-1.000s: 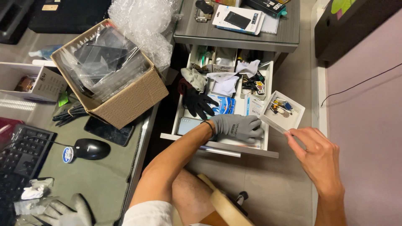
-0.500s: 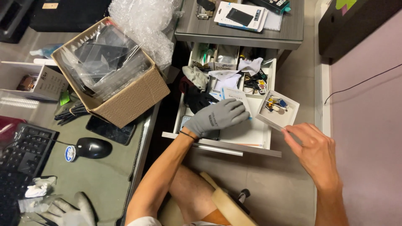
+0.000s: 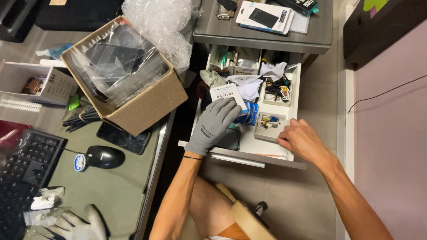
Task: The person opens a drawer and sorts through various items, including gloves, a phone, and small boxes. They move items around within the drawer and place some on the desk surface.
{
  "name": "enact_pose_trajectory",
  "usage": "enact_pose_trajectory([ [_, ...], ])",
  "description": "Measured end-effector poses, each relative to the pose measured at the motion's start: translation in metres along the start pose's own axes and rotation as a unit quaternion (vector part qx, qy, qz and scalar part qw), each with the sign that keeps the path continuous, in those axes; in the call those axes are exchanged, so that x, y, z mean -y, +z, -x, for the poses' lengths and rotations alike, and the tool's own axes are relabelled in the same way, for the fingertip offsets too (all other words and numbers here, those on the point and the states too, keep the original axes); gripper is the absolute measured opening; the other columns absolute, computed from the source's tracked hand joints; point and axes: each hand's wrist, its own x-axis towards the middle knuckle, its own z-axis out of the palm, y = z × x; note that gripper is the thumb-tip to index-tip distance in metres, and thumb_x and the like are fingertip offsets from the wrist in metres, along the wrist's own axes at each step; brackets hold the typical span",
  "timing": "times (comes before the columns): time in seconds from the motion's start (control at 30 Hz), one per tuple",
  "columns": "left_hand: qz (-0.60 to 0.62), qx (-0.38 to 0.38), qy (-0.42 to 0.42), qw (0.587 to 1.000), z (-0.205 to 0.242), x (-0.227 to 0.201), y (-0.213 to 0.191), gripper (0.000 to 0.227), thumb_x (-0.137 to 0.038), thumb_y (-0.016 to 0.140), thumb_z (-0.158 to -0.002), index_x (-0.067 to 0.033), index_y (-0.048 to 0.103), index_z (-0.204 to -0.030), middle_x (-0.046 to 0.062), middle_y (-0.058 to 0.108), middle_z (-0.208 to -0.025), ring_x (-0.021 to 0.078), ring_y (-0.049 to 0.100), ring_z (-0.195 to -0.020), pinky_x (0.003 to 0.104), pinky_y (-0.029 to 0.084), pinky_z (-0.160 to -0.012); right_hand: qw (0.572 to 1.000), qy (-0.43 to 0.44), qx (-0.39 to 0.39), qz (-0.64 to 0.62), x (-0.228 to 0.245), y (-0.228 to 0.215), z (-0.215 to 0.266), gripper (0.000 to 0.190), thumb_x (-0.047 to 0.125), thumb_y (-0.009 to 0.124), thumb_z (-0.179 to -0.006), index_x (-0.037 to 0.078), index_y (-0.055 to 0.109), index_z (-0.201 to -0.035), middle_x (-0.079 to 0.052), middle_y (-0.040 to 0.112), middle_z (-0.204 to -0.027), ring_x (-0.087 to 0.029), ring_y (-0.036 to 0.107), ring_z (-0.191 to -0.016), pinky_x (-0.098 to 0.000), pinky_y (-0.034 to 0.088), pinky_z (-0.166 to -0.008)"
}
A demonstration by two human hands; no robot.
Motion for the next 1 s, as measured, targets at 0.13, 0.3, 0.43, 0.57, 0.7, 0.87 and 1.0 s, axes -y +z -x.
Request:
enact_pose_trajectory([
  [0.13, 0.017, 0.008, 0.014, 1.000, 0.000, -0.003, 0.010, 0.029, -0.020, 0.058, -0.106, -0.0103, 0.062, -0.133, 0.011, 0.062, -0.121, 0.0296, 0.060, -0.122, 0.044, 0.052, -0.107, 0.996, -0.030, 0.017, 0.077, -0.033, 0.039, -0.020, 0.024, 0.043, 0.069, -0.086, 0.022, 0.077, -0.077, -0.003, 0.067, -0.078, -0.022, 0.057, -0.087, -0.0358, 0.043, -0.085],
  [0.3, 0.032, 0.024, 0.039, 0.998, -0.002, -0.007, 0.008, 0.031, -0.021, 0.064, -0.101, -0.0097, 0.061, -0.129, 0.011, 0.063, -0.120, 0.0290, 0.061, -0.121, 0.043, 0.054, -0.106, 0.988, 0.006, -0.022, 0.151, -0.049, 0.059, -0.031, 0.018, 0.035, 0.074, -0.085, 0.019, 0.075, -0.076, -0.002, 0.062, -0.078, -0.018, 0.053, -0.086, -0.0328, 0.041, -0.085],
  [0.43, 0.025, 0.018, 0.039, 0.999, -0.004, -0.008, 0.008, 0.031, -0.022, 0.066, -0.099, -0.0105, 0.062, -0.128, 0.011, 0.064, -0.119, 0.0279, 0.062, -0.119, 0.042, 0.054, -0.105, 0.985, 0.024, -0.045, 0.165, -0.049, 0.070, -0.033, 0.019, 0.037, 0.074, -0.086, 0.021, 0.074, -0.077, 0.000, 0.060, -0.079, -0.017, 0.052, -0.088, -0.0328, 0.040, -0.086],
  [0.57, 0.028, -0.009, 0.019, 0.999, 0.004, -0.003, 0.013, 0.030, -0.020, 0.064, -0.101, -0.0092, 0.062, -0.128, 0.011, 0.064, -0.121, 0.0290, 0.063, -0.119, 0.043, 0.054, -0.104, 0.992, 0.057, -0.076, 0.086, -0.022, 0.045, -0.031, 0.017, 0.033, 0.072, -0.091, 0.017, 0.075, -0.094, -0.002, 0.061, -0.082, -0.018, 0.056, -0.088, -0.0330, 0.042, -0.085],
  [0.7, 0.055, -0.063, -0.021, 0.996, 0.015, 0.002, 0.010, 0.025, -0.016, 0.058, -0.105, -0.0065, 0.062, -0.127, 0.015, 0.064, -0.126, 0.0338, 0.062, -0.122, 0.049, 0.053, -0.104, 0.960, 0.104, -0.075, -0.249, 0.025, -0.014, -0.037, 0.024, 0.023, 0.071, -0.095, 0.009, 0.077, -0.113, -0.018, 0.074, -0.096, -0.032, 0.070, -0.088, -0.0428, 0.055, -0.079],
  [0.87, 0.079, -0.064, 0.029, 0.994, 0.024, 0.001, 0.027, 0.029, -0.025, 0.060, -0.103, -0.0058, 0.061, -0.124, 0.016, 0.062, -0.123, 0.0380, 0.060, -0.123, 0.052, 0.053, -0.106, 0.662, 0.178, -0.008, -0.728, 0.065, -0.015, -0.067, 0.054, 0.042, 0.050, -0.106, -0.001, 0.058, -0.136, -0.019, 0.070, -0.112, -0.023, 0.072, -0.094, -0.0394, 0.062, -0.079],
  [1.0, 0.069, -0.004, 0.078, 0.995, 0.022, -0.002, 0.044, 0.038, -0.034, 0.061, -0.100, -0.0061, 0.060, -0.125, 0.015, 0.060, -0.121, 0.0367, 0.059, -0.124, 0.051, 0.052, -0.108, 0.524, 0.201, -0.059, -0.826, 0.069, 0.014, -0.091, 0.041, 0.024, 0.068, -0.100, -0.001, 0.057, -0.130, -0.016, 0.069, -0.115, -0.022, 0.071, -0.096, -0.0392, 0.060, -0.087],
])
